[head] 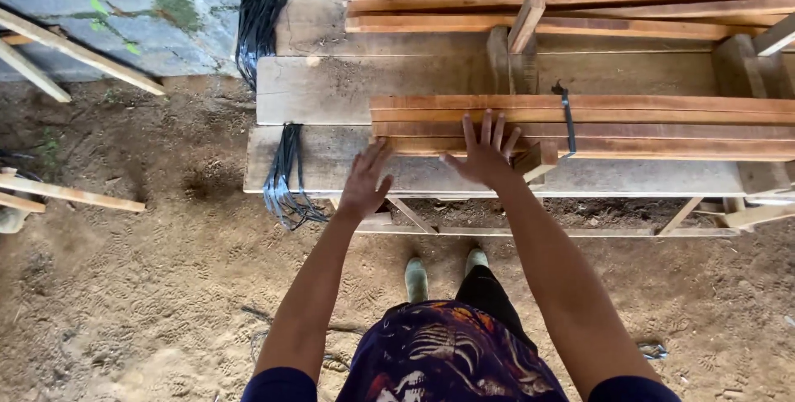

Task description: Bundling thin wooden slats together using plastic ties on a workbench.

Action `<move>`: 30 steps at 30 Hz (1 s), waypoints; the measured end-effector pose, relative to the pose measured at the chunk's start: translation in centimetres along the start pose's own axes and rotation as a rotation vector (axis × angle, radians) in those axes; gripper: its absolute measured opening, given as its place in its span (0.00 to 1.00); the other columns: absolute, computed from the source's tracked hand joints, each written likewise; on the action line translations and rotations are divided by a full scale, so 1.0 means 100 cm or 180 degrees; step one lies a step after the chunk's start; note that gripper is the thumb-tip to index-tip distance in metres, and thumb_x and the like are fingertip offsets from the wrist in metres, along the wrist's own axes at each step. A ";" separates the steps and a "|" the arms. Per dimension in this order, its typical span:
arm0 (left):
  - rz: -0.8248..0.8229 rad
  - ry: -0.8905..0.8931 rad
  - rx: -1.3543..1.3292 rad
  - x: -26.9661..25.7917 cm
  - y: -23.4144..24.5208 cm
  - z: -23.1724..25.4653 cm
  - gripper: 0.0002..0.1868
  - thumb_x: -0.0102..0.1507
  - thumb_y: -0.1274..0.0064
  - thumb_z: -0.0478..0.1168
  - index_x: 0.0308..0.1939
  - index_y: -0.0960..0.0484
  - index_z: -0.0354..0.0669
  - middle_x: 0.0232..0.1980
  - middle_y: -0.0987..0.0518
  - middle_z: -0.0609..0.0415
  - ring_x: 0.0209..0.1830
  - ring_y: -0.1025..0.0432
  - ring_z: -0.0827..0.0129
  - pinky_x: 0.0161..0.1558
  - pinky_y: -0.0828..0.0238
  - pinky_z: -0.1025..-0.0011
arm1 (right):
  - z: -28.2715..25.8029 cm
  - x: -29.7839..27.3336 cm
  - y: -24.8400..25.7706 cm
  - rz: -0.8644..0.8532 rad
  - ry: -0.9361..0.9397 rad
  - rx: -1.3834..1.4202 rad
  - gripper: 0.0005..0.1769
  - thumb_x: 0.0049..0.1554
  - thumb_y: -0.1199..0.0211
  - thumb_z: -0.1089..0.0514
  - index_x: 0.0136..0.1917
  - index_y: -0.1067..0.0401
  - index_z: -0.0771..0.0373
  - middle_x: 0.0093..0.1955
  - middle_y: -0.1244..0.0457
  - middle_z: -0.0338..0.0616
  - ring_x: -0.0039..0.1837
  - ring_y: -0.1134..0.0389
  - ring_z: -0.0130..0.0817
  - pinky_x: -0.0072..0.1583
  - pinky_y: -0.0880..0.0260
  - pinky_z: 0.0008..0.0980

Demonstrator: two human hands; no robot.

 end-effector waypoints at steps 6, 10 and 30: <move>0.2220 0.1353 -0.0008 -0.058 -0.026 -0.165 0.17 0.64 0.52 0.35 0.57 0.31 0.54 0.63 0.34 0.52 0.63 0.33 0.51 0.58 0.29 0.52 | -0.005 -0.006 0.008 -0.0084 -0.0037 -0.0064 0.62 0.57 0.57 0.15 0.87 0.81 0.44 0.87 0.86 0.59 0.84 0.91 0.64 0.73 0.93 0.77; 0.1632 0.2505 0.0690 -0.083 -0.083 -0.265 0.17 0.64 0.52 0.44 0.56 0.34 0.51 0.68 0.47 0.54 0.62 0.40 0.51 0.50 0.28 0.53 | -0.002 -0.001 0.003 -0.0076 -0.0059 -0.0147 0.64 0.56 0.53 0.15 0.86 0.82 0.43 0.87 0.85 0.58 0.84 0.91 0.63 0.73 0.93 0.76; 0.1688 0.1996 -0.1323 -0.061 -0.047 -0.132 0.11 0.70 0.60 0.38 0.51 0.22 0.53 0.48 0.22 0.48 0.53 0.26 0.46 0.56 0.29 0.52 | -0.001 0.001 0.001 0.0082 0.0052 0.0061 0.66 0.54 0.46 0.18 0.87 0.81 0.43 0.86 0.86 0.59 0.83 0.91 0.65 0.72 0.94 0.76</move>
Point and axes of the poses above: each hand's wrist, its own x-axis towards the middle knuckle, its own y-axis out of the back of the hand, z = x × y, the point moved 10 cm from there along x, towards the middle knuckle
